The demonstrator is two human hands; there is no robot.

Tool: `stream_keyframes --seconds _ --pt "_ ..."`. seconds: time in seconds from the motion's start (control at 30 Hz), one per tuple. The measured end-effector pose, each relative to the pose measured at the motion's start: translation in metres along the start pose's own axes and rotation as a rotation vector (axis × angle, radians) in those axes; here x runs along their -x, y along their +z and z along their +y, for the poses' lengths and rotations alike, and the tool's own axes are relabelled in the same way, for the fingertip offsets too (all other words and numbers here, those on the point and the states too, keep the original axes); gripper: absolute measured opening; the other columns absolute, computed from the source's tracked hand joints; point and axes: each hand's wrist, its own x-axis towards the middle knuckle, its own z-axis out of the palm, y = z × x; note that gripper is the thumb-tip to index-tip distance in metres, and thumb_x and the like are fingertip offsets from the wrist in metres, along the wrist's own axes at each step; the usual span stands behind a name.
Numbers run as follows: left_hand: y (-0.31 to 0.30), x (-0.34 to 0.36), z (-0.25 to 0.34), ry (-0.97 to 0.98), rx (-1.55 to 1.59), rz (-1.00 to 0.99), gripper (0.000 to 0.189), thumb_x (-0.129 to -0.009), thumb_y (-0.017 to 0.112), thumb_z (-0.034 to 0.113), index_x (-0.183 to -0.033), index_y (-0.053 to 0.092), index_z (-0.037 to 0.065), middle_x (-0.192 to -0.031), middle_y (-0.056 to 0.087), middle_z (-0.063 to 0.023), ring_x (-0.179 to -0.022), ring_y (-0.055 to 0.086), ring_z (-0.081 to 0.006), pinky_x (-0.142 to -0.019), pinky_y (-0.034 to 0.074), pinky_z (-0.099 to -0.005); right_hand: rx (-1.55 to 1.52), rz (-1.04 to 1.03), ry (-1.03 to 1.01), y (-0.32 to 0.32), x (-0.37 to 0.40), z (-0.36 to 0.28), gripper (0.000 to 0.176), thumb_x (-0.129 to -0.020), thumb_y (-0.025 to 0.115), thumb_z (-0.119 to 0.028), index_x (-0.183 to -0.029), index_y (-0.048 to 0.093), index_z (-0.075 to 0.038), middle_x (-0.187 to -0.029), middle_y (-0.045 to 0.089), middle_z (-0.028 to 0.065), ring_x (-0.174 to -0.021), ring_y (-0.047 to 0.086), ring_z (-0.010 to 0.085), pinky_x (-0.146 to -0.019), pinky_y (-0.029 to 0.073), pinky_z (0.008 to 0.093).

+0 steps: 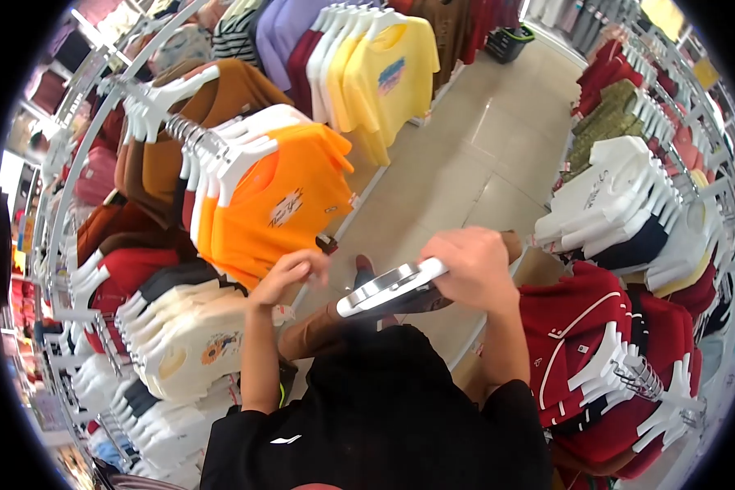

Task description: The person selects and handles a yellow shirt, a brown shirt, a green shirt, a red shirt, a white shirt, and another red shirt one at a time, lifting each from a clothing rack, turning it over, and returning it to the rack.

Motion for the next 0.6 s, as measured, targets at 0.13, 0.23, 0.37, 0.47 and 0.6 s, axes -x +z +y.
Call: stream_keyframes --seconds 0.13,0.23,0.37,0.47,0.6 --pt "0.025 -0.082 -0.029 -0.058 0.406 0.102 0.046 -0.106 0.051 0.037 -0.137 0.057 0.004 -0.13 0.061 -0.0114 -0.128 0.054 -0.0215 -0.111 0.039 -0.0309 -0.053 0.057 0.205 -0.036 -0.019 0.035 0.008 -0.075 0.074 -0.002 -0.078 0.067 -0.005 -0.071 0.066 0.0096 -0.062 0.064 0.0252 -0.059 0.049 0.0332" --pt "0.043 -0.137 -0.021 -0.079 0.639 -0.029 0.044 -0.105 0.052 0.035 -0.135 0.058 0.004 -0.128 0.062 -0.0118 -0.125 0.055 -0.0223 -0.108 0.04 -0.0319 -0.107 0.197 0.337 -0.061 -0.059 0.047 0.014 -0.082 0.065 0.0 -0.095 0.07 0.003 -0.083 0.072 0.0098 -0.076 0.069 0.018 -0.071 0.054 0.0335" --pt "0.048 -0.201 -0.005 -0.083 0.679 -0.138 0.041 -0.104 0.053 0.033 -0.132 0.058 0.003 -0.124 0.063 -0.0123 -0.121 0.056 -0.0234 -0.104 0.042 -0.0331 -0.179 0.297 0.696 -0.087 -0.095 0.112 0.037 -0.095 0.075 -0.026 -0.111 0.069 0.006 -0.094 0.071 0.0049 -0.087 0.061 0.0111 -0.081 0.05 0.0301" --pt "0.035 -0.225 0.006 -0.089 0.62 -0.183 0.038 -0.104 0.054 0.032 -0.129 0.059 0.003 -0.121 0.063 -0.0127 -0.118 0.057 -0.0243 -0.102 0.042 -0.0341 -0.214 0.343 0.905 -0.105 -0.106 0.179 0.052 -0.097 0.074 -0.039 -0.116 0.069 0.009 -0.103 0.072 0.005 -0.096 0.06 0.011 -0.088 0.048 0.0289" --pt "0.019 -0.264 0.02 -0.098 0.564 -0.232 0.035 -0.103 0.055 0.03 -0.126 0.06 0.003 -0.118 0.064 -0.0133 -0.115 0.059 -0.0254 -0.098 0.044 -0.0353 -0.214 0.357 1.043 -0.117 -0.108 0.25 0.057 -0.097 0.074 -0.042 -0.122 0.068 0.008 -0.109 0.072 0.0068 -0.101 0.06 0.0118 -0.092 0.047 0.0298"
